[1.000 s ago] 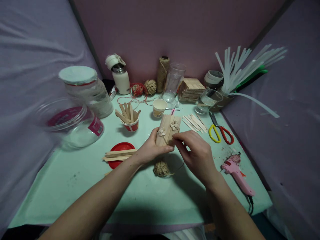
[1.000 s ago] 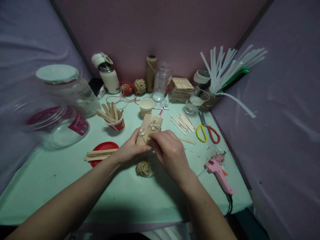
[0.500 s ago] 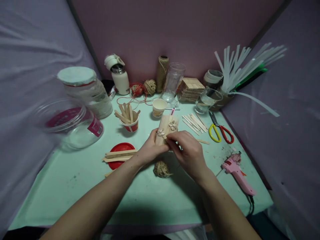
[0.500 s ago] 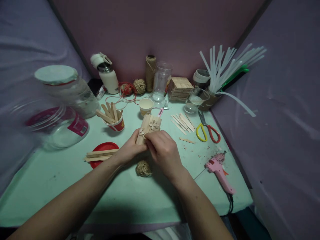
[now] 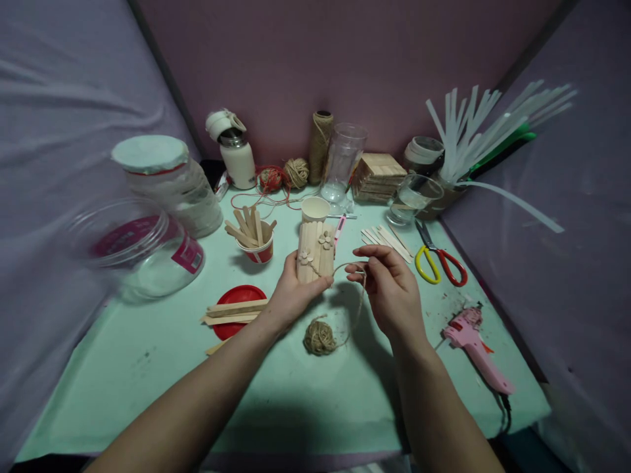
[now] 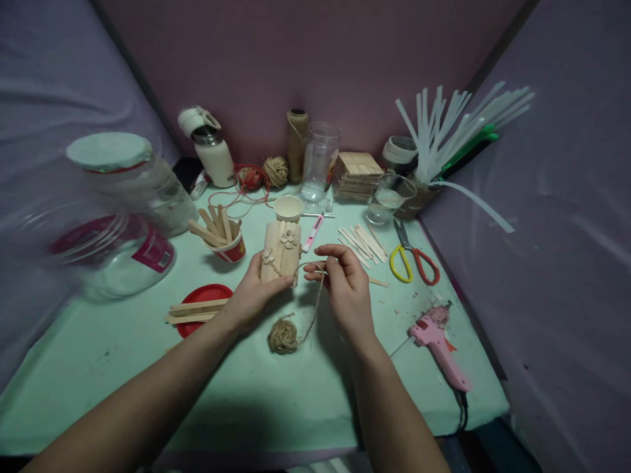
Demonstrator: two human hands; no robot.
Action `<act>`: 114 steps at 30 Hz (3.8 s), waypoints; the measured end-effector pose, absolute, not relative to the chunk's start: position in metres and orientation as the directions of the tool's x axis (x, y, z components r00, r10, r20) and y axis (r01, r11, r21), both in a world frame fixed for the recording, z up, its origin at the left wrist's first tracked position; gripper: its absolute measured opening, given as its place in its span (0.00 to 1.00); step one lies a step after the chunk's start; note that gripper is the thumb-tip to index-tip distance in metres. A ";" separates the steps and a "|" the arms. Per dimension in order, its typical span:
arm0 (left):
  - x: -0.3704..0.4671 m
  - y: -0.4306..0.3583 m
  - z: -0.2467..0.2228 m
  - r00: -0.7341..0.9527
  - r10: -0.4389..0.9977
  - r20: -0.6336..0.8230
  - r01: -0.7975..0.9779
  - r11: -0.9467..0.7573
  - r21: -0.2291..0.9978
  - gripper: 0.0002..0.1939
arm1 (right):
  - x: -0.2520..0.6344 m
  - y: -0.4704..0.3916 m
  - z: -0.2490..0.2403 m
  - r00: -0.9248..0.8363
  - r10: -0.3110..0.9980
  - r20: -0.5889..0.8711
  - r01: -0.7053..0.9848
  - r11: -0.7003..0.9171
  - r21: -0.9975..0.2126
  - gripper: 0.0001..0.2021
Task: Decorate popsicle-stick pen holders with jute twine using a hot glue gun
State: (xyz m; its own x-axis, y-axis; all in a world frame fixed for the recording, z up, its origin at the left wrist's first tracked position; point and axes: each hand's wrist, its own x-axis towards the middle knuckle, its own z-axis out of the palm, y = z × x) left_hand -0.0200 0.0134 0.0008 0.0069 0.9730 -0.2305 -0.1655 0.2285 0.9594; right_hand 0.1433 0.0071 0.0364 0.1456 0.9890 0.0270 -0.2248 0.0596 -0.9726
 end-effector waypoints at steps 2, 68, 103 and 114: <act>-0.020 0.013 0.003 -0.034 0.976 -0.217 -0.100 0.213 0.972 0.43 | 0.147 0.010 0.035 0.118 0.990 -0.081 -0.310 -0.041 -0.950 0.07; -0.014 0.006 0.017 0.244 0.882 -0.404 -0.526 0.470 0.709 0.30 | 0.141 -0.004 0.030 -0.119 0.902 0.414 0.373 0.427 -0.823 0.06; -0.008 0.004 0.000 0.022 0.964 -0.265 -0.331 0.257 0.908 0.38 | 0.134 -0.009 0.018 -0.085 0.849 0.521 0.547 0.477 -0.688 0.07; -0.009 0.006 -0.009 -0.004 0.976 -0.217 -0.249 0.209 0.946 0.39 | 0.135 -0.008 0.013 -0.136 0.833 0.537 0.595 0.502 -0.628 0.06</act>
